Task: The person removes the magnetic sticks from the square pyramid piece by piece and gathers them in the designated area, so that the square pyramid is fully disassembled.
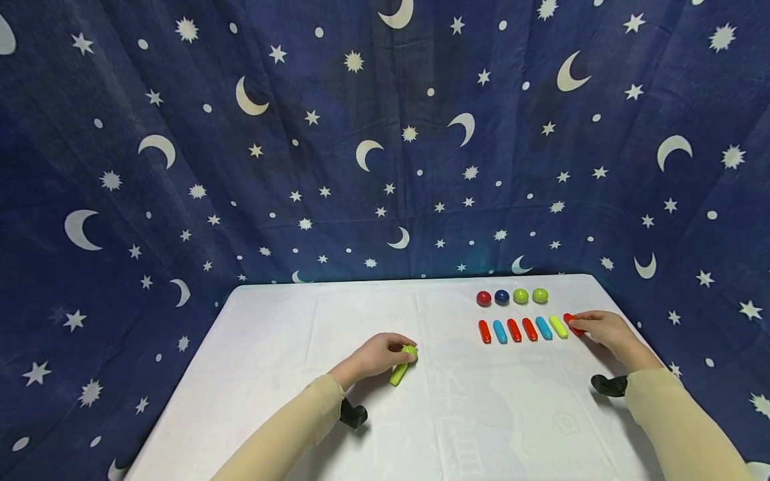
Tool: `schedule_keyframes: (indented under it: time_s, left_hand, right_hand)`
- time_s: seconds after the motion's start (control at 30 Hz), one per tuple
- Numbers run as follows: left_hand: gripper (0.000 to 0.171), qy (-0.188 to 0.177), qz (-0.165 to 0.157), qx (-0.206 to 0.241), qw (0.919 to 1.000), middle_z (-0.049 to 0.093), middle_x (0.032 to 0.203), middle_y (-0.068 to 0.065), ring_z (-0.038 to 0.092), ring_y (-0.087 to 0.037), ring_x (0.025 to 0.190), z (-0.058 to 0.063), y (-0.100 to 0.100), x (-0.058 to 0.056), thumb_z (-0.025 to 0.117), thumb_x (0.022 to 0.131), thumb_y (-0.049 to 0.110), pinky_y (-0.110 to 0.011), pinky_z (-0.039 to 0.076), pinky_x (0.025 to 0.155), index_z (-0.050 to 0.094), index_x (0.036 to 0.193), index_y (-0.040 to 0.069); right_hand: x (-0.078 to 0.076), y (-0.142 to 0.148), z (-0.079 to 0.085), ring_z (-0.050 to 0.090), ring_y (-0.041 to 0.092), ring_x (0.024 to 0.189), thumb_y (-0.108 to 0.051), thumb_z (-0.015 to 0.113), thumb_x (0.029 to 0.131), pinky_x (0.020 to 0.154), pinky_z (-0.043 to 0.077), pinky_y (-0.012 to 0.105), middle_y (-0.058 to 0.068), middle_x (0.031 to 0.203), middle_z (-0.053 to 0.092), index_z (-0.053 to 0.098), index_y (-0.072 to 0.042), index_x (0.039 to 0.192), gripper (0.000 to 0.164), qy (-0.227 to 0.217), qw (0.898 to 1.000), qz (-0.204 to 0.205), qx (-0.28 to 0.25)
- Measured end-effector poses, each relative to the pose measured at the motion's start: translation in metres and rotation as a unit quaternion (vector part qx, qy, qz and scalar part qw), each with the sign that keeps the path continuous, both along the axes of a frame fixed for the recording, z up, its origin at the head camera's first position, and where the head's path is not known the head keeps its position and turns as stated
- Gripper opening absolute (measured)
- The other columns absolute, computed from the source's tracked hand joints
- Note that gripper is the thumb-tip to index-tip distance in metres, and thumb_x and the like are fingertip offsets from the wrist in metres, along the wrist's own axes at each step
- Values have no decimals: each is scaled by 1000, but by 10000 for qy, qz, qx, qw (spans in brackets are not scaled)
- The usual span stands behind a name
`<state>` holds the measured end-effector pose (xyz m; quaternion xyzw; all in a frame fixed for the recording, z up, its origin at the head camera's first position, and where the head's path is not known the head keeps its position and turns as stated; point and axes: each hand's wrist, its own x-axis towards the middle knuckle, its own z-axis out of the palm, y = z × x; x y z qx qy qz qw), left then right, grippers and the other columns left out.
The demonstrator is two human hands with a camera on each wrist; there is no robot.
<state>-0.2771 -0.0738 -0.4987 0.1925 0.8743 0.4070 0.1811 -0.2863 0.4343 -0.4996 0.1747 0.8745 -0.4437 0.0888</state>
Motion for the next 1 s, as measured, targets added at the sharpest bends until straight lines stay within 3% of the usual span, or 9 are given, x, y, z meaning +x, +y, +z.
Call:
schedule_keyframes:
  time_s: [0.13, 0.23, 0.33, 0.4, 0.5, 0.6, 0.7, 0.83, 1.0]
  left_hand:
    - [30, 3, -5, 20, 10000, 66, 117, 1, 55, -17, 102, 1, 1, 0, 73, 96, 29, -41, 45, 93, 74, 124, 18]
    - [30, 19, -18, 29, 10000, 66, 115, 1, 55, -17, 101, 2, 2, 0, 73, 96, 29, -40, 45, 92, 74, 124, 17]
    - [30, 50, -54, 14, 10000, 66, 115, 2, 55, -16, 100, 2, 3, 0, 73, 96, 28, -40, 45, 92, 74, 124, 17]
    - [30, 65, -73, 14, 10000, 66, 116, 1, 55, -16, 101, 3, 3, 0, 72, 97, 28, -40, 45, 92, 74, 124, 17]
    - [31, 39, -81, 28, 10000, 66, 119, 1, 55, -16, 103, 4, 3, 0, 72, 97, 28, -40, 45, 93, 74, 125, 16]
    - [31, 10, -95, 20, 10000, 65, 118, 0, 54, -17, 101, 6, 2, 0, 72, 97, 28, -40, 45, 91, 74, 126, 16]
    - [32, 4, -146, -10, 9999, 64, 115, 1, 53, -17, 99, 6, 2, 0, 72, 97, 27, -38, 45, 88, 73, 128, 16]
    - [38, 84, -243, 38, 9997, 63, 111, 2, 53, -15, 96, 3, 4, 0, 72, 97, 24, -35, 46, 86, 69, 133, 14]
    - [43, 153, -385, 323, 9986, 66, 107, 5, 58, -12, 98, -2, 7, 2, 73, 94, 20, -32, 47, 88, 65, 135, 10]
  right_hand:
    - [2, 1, 1, 45, 48, 119, -33, 63, 99, 92, 46, 54, 35, 131, 52, 49, 15, 136, 62, 9, 10000, -3, 62]
    - [4, 2, 1, 48, 47, 116, -35, 58, 102, 80, 49, 42, 35, 132, 51, 47, 16, 138, 63, 83, 9998, -97, 162]
    - [6, 3, 2, 50, 42, 110, -36, 54, 103, 68, 43, 29, 33, 127, 53, 48, 15, 138, 63, 221, 9991, -274, 215]
    - [7, 3, 3, 53, 39, 107, -36, 53, 104, 66, 42, 27, 30, 123, 56, 49, 15, 137, 61, 360, 9985, -348, 218]
    - [9, 3, 8, 55, 39, 104, -37, 50, 106, 68, 47, 32, 30, 120, 59, 51, 14, 135, 59, 604, 9972, -335, 296]
    - [8, -3, 14, 54, 44, 109, -38, 47, 107, 78, 51, 46, 33, 125, 57, 51, 14, 137, 59, 894, 9946, -228, 474]
    - [6, -17, 22, 50, 48, 117, -41, 46, 108, 92, 46, 60, 34, 132, 54, 50, 11, 140, 61, 1065, 9926, -175, 551]
    - [3, -47, 31, 52, 46, 118, -43, 48, 108, 95, 44, 60, 32, 129, 58, 54, 8, 137, 59, 1370, 9888, 48, 595]
    - [3, -98, 39, 57, 40, 116, -40, 55, 106, 96, 46, 54, 26, 126, 63, 61, 4, 133, 51, 1729, 9810, 773, 425]
